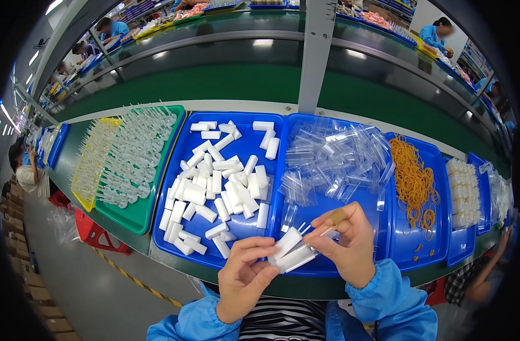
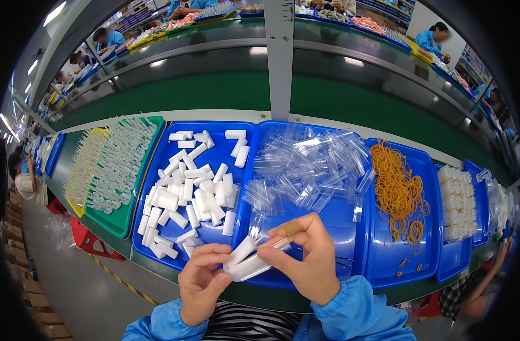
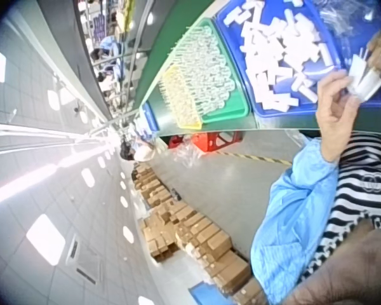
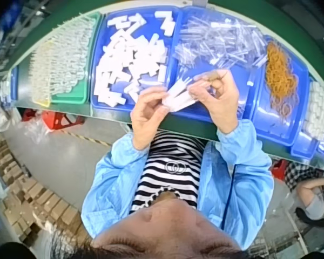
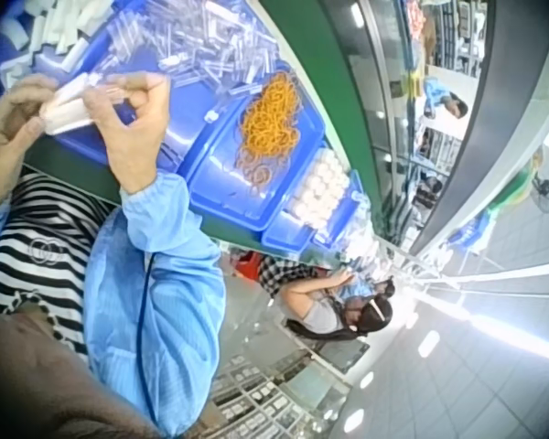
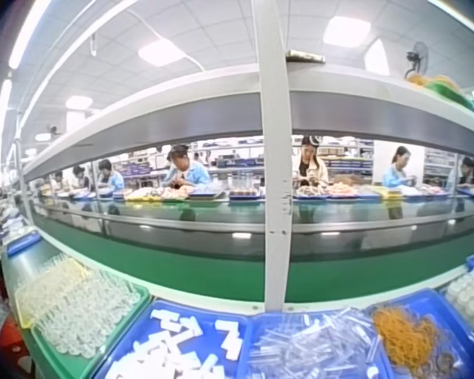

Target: The person assembles small white cylindrical components by inserting clear plastic tubes into them and securing the bundle with a rubber band. They repeat this process multiple times, placing the finished bundles into a blue tray.

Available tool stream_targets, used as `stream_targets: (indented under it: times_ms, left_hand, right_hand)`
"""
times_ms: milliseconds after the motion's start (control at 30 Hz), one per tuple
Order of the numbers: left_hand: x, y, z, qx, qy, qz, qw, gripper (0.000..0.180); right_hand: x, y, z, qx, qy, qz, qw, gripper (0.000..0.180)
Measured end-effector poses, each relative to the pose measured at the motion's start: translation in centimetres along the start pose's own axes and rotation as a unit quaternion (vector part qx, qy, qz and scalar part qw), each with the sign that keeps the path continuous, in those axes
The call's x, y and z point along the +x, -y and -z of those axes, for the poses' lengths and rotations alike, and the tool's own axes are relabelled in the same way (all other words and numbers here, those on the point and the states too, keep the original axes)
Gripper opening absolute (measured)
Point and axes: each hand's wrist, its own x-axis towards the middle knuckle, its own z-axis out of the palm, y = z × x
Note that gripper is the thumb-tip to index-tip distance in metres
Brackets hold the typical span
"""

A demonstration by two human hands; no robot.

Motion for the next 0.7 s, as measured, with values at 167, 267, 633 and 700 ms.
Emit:
stream_targets:
  times_ms: [167,267,633,700]
  left_hand:
    - [-0.8,0.9,0.4,0.013,0.003,-0.034,0.999,0.029]
    - [-1.2,1.4,0.3,0.027,0.01,-0.058,0.998,0.032]
    - [0.8,0.2,0.7,0.047,0.128,-0.012,0.991,0.039]
    - [0.8,-0.2,0.5,0.06,0.134,0.002,0.989,0.036]
  right_hand:
    - [-1.3,-0.7,-0.6,-0.027,0.029,0.032,0.999,0.043]
    - [-2.5,-1.3,-1.9,-0.008,0.046,0.038,0.998,0.045]
    - [-1.6,0.3,0.4,-0.114,0.134,0.027,0.984,0.036]
    - [-1.9,0.6,0.6,-0.135,0.149,0.033,0.979,0.036]
